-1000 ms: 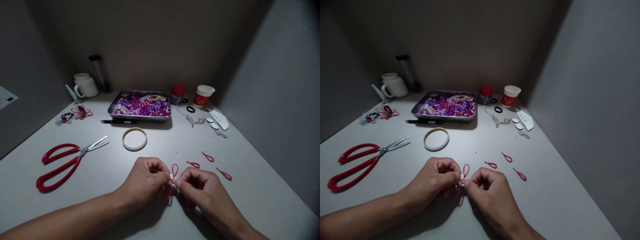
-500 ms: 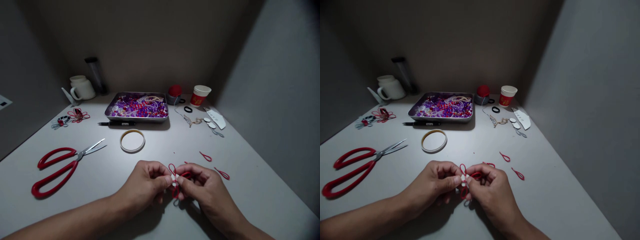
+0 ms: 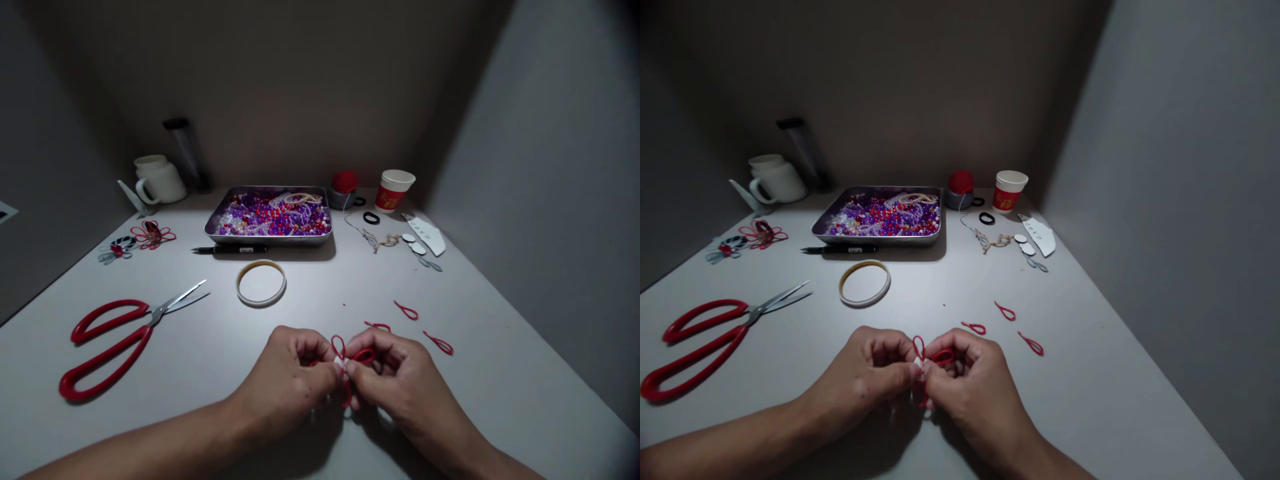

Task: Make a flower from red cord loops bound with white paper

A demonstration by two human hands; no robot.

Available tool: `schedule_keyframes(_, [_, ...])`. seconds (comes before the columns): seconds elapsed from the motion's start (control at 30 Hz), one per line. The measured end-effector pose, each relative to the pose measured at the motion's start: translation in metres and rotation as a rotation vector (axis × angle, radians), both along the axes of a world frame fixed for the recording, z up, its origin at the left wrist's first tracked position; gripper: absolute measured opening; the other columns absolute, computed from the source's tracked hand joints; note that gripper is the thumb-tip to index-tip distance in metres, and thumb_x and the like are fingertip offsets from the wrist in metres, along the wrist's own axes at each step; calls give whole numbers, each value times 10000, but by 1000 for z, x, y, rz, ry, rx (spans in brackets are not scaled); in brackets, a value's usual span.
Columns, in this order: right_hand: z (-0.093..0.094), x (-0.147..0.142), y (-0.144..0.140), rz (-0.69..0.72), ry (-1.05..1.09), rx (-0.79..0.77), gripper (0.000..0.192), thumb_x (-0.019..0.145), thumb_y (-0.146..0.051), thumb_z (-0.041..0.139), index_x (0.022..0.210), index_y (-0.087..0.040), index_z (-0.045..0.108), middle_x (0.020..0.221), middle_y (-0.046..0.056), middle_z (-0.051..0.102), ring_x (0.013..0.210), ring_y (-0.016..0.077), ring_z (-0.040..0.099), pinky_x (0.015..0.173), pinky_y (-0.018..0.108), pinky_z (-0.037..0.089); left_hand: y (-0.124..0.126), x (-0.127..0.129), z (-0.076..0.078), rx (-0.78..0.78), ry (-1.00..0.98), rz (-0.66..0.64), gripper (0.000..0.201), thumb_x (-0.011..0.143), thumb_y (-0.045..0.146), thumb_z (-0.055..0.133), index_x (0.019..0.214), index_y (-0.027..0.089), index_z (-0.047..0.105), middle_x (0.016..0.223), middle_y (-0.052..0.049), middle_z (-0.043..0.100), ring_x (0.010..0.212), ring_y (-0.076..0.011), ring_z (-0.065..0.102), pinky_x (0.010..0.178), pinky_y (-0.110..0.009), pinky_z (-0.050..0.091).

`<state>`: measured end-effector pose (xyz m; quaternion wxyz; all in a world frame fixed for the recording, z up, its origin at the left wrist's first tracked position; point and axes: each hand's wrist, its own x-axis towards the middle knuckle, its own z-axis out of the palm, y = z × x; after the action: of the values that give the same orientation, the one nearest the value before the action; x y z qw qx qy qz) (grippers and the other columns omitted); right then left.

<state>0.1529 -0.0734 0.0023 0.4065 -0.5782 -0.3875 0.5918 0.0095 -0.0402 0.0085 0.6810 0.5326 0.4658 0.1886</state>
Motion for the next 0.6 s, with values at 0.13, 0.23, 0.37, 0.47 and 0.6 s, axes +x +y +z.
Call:
schedule_keyframes(0.13, [0, -1, -2, -2, -41, 2, 70, 605, -132, 603, 610, -161, 540, 417, -35, 581, 387, 85, 519, 395, 175, 387, 0, 0, -1, 14, -56, -31, 102, 673, 195, 573, 608, 121, 549, 530, -12, 593, 451, -72, 475, 431, -171, 339])
schedule_keyframes(0.23, [0, -1, -3, 15, -57, -2, 41, 635, -149, 590, 612, -154, 557, 428, -29, 575, 405, 90, 520, 416, 190, 392, -1, 1, 0, 21, -63, -30, 103, 664, 196, 576, 600, 125, 541, 542, -28, 610, 474, -90, 507, 453, -184, 356])
schedule_keyframes(0.37, [2, 2, -4, 50, 17, -4, 75, 651, -205, 617, 663, -131, 612, 480, -10, 586, 449, 107, 540, 461, 222, 425, -1, 4, 1, 31, 58, 15, 137, 650, 204, 559, 539, 135, 519, 484, -17, 580, 430, -90, 488, 415, -185, 324])
schedule_keyframes(0.47, [1, 8, -4, 78, 161, -25, 151, 652, -238, 621, 741, -117, 643, 527, 14, 622, 484, 121, 570, 511, 247, 460, 0, 4, 3, -6, 73, 23, 97, 624, 175, 541, 537, 139, 521, 482, -14, 590, 430, -92, 503, 407, -177, 324])
schedule_keyframes(0.6, [-1, 11, -3, 72, 340, -50, 231, 672, -259, 570, 835, -112, 642, 569, 43, 657, 513, 143, 606, 543, 274, 483, 2, 2, 3, -18, 67, 39, 65, 609, 144, 509, 545, 141, 522, 458, 4, 580, 412, -79, 480, 401, -166, 321])
